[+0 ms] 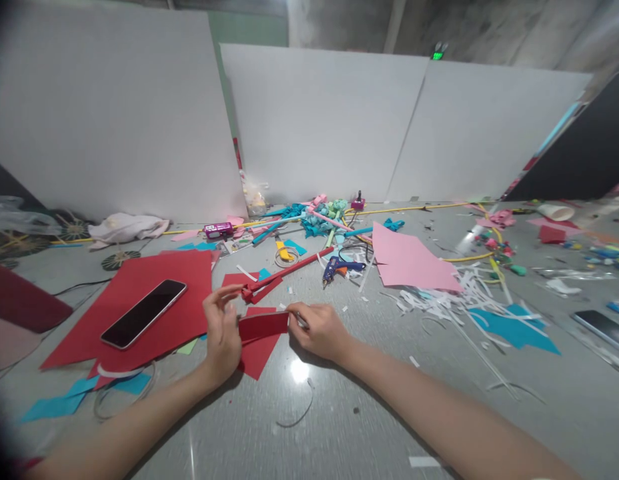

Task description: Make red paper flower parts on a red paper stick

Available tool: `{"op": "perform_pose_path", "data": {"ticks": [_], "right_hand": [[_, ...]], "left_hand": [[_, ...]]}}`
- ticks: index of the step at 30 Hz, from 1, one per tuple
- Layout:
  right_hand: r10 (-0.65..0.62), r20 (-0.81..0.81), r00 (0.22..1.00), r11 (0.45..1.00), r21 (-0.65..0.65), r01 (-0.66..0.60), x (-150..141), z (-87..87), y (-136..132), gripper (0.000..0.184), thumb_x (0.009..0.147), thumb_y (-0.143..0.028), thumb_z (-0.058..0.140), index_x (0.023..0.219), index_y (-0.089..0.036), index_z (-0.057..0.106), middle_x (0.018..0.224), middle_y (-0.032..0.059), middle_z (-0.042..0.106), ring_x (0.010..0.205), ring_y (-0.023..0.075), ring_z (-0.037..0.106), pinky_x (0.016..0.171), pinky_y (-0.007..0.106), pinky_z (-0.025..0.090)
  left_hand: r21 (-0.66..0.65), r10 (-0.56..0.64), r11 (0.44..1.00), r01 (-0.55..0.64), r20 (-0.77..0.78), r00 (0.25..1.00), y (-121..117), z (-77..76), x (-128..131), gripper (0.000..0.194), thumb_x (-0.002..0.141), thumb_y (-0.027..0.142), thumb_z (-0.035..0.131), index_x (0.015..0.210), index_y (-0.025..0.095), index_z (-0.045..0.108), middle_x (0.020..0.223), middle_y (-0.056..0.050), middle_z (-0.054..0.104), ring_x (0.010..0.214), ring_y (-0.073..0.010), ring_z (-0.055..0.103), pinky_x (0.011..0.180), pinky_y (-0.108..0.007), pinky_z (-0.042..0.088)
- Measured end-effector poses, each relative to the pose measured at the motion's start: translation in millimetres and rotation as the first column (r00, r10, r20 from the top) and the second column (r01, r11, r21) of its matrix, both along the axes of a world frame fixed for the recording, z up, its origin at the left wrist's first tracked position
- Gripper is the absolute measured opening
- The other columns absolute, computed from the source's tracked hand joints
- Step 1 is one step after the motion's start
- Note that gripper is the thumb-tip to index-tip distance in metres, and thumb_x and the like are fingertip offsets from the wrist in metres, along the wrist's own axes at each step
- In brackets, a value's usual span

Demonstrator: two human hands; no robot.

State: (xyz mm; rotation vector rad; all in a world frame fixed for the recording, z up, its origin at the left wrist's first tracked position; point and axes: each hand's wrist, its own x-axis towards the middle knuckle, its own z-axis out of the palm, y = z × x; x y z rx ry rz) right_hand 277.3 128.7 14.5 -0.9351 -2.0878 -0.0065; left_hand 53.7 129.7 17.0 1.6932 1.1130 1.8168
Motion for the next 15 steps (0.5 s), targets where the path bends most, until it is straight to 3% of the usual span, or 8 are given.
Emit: {"op": "perform_pose_path", "data": {"ticks": [2,4,6,11,15], "right_hand": [[0.013,0.018,1.000,1.000,0.012,-0.013,0.4,0.2,-0.8,0.015,0.098,-0.018,0.057,0.108,-0.018,0.068,0.070,-0.0011,0.068,0.058,0.0119,0.062,0.062,0.025,0.042],[0.034,0.035,0.999,0.999,0.011,-0.034,0.8,-0.1,-1.5,0.015,0.098,-0.017,0.058,0.111,-0.018,0.067,0.076,0.0004,0.072,0.061,0.0123,0.065,0.064,0.025,0.045],[0.045,0.046,0.998,0.999,0.010,-0.046,1.1,-0.3,-2.1,0.015,0.099,-0.018,0.058,0.112,-0.019,0.066,0.079,0.0010,0.073,0.063,0.0128,0.066,0.065,0.025,0.046],[0.047,0.079,0.996,0.999,0.019,-0.049,0.3,1.3,-3.7,0.015,0.100,-0.018,0.058,0.112,-0.018,0.066,0.084,0.0034,0.075,0.065,0.0137,0.068,0.066,0.026,0.047],[0.043,0.120,0.992,0.997,0.064,-0.051,-0.7,1.6,-4.1,0.016,0.099,-0.017,0.059,0.114,-0.017,0.065,0.088,0.0053,0.077,0.069,0.0152,0.070,0.068,0.027,0.049]], "left_hand": [[0.258,0.054,0.966,-0.002,-0.195,0.979,-5.0,-2.5,-1.5,0.030,0.101,0.023,0.055,0.130,0.023,0.048,0.127,-0.012,0.057,0.119,-0.0246,0.058,0.106,-0.049,0.047],[0.352,0.020,0.928,0.126,-0.382,0.924,-9.6,-2.3,-2.7,0.041,0.096,0.012,0.059,0.133,0.023,0.046,0.122,-0.010,0.059,0.119,-0.0250,0.057,0.106,-0.050,0.047],[0.351,0.013,0.918,0.184,-0.490,0.871,-12.5,0.4,-3.3,0.043,0.095,0.009,0.059,0.134,0.022,0.047,0.119,-0.010,0.063,0.118,-0.0256,0.056,0.104,-0.048,0.047],[0.263,0.073,0.955,0.135,-0.653,0.753,-13.7,10.5,-2.6,0.026,0.099,0.015,0.060,0.124,0.022,0.059,0.112,-0.008,0.070,0.115,-0.0269,0.058,0.105,-0.048,0.039],[0.328,0.205,0.941,0.082,-0.746,0.633,-15.3,12.7,0.1,0.020,0.100,0.018,0.062,0.119,0.022,0.066,0.106,-0.007,0.072,0.113,-0.0274,0.060,0.111,-0.052,0.027]]}}
